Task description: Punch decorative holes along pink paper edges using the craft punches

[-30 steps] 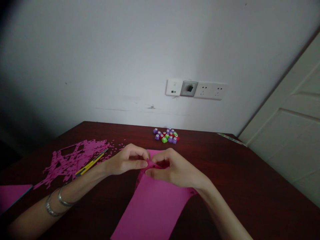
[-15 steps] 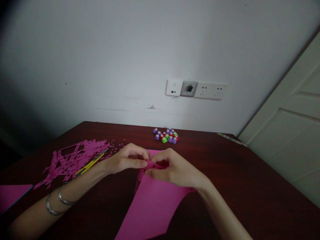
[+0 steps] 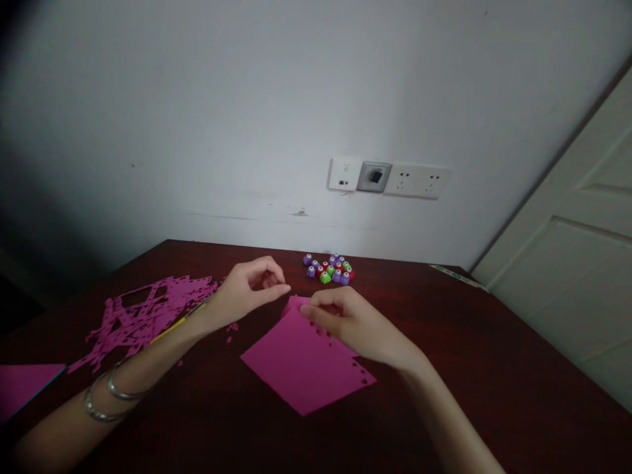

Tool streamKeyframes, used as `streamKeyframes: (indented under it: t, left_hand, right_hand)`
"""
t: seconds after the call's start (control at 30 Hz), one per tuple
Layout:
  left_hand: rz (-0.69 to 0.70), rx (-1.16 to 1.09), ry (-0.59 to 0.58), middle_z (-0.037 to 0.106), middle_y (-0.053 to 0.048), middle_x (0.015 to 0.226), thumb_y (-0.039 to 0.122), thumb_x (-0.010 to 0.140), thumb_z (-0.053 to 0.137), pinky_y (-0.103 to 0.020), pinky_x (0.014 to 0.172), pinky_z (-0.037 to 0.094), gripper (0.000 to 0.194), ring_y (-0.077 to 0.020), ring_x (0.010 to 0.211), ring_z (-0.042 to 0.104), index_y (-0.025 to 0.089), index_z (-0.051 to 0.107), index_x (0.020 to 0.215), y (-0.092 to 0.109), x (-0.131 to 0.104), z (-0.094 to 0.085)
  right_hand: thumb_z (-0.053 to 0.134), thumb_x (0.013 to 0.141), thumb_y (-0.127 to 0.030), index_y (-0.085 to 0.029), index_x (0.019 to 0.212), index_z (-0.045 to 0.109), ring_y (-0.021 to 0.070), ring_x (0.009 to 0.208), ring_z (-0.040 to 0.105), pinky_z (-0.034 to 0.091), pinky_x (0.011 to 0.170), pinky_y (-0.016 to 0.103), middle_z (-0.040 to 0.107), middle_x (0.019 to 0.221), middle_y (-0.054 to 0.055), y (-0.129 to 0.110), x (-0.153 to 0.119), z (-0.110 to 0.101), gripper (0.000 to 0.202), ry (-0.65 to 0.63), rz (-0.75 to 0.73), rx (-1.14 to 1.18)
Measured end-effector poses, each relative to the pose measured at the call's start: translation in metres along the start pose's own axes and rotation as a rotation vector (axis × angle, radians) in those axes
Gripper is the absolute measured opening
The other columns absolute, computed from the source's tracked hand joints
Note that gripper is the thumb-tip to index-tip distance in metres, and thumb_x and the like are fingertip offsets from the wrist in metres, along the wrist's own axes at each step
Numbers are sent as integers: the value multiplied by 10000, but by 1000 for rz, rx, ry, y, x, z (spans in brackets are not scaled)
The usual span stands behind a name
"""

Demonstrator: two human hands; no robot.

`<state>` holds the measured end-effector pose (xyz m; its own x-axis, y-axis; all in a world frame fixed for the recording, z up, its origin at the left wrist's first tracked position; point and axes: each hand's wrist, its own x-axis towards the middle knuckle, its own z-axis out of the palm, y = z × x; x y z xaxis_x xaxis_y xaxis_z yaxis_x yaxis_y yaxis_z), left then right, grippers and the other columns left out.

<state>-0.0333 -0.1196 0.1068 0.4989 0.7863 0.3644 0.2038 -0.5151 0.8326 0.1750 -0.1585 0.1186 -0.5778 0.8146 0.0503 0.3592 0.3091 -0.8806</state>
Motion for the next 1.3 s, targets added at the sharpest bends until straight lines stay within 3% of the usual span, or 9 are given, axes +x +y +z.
streamKeyframes:
  t: [0.07, 0.13, 0.33, 0.6, 0.77, 1.0, 1.17, 1.3]
  left_hand:
    - [60, 154, 197, 518, 6, 671, 342, 755, 600, -220, 560, 362, 204, -82, 593, 428, 150, 562, 698, 2, -2, 0]
    - [97, 272, 231, 509, 5, 629, 356, 772, 580, -223, 534, 342, 251, -81, 560, 406, 154, 564, 625, 5, -5, 0]
    - [64, 328, 32, 605, -26, 720, 396, 764, 595, -246, 617, 384, 243, -119, 668, 512, 162, 643, 722, 9, -7, 0]
    - [-93, 84, -134, 628, -23, 721, 359, 763, 592, -226, 593, 398, 229, -109, 649, 530, 137, 646, 752, 8, -3, -1]
    - [-133, 15, -239, 609, -13, 690, 343, 765, 587, -211, 570, 382, 222, -95, 624, 507, 131, 653, 759, 13, -3, -3]
    - [-197, -95, -289, 574, 6, 640, 321, 760, 596, -205, 547, 361, 211, -78, 581, 481, 114, 636, 744, 13, -3, 0]
    - [-204, -166, -318, 598, 1, 671, 306, 764, 599, -210, 568, 376, 190, -80, 597, 501, 123, 647, 783, 12, -3, 1]
    - [-223, -194, -310, 627, -17, 715, 290, 763, 603, -222, 597, 398, 185, -91, 630, 530, 120, 656, 813, 12, -3, 2]
  right_hand:
    - [467, 862, -436, -162, 735, 610, 96, 584, 447, 356, 537, 220, 536, 661, -10, 0, 1, 1, 335, 65, -4, -23]
    - [463, 867, -415, -164, 718, 591, 100, 598, 451, 362, 546, 222, 530, 670, -6, 0, 3, 1, 319, 126, -21, -34]
    - [450, 872, -410, -176, 737, 568, 99, 592, 438, 372, 530, 216, 500, 664, -10, 2, 6, 2, 294, 203, -70, -27]
    - [499, 852, -399, -175, 791, 605, 104, 624, 492, 408, 571, 230, 561, 702, 0, 0, 7, 7, 256, 131, -36, 9]
    - [477, 868, -402, -168, 724, 550, 93, 591, 470, 387, 547, 224, 510, 654, -18, -1, 9, 10, 285, 122, -38, -12]
    - [378, 913, -408, -190, 666, 412, 76, 536, 358, 317, 493, 213, 385, 615, -50, 0, 10, 17, 331, 141, -85, -65]
    - [345, 924, -413, -194, 650, 393, 75, 505, 366, 302, 465, 218, 371, 586, -53, -2, 9, 17, 354, 97, -51, -68]
    - [330, 938, -373, -195, 633, 369, 78, 511, 346, 287, 488, 236, 365, 582, -52, -1, 10, 17, 355, 148, -116, -195]
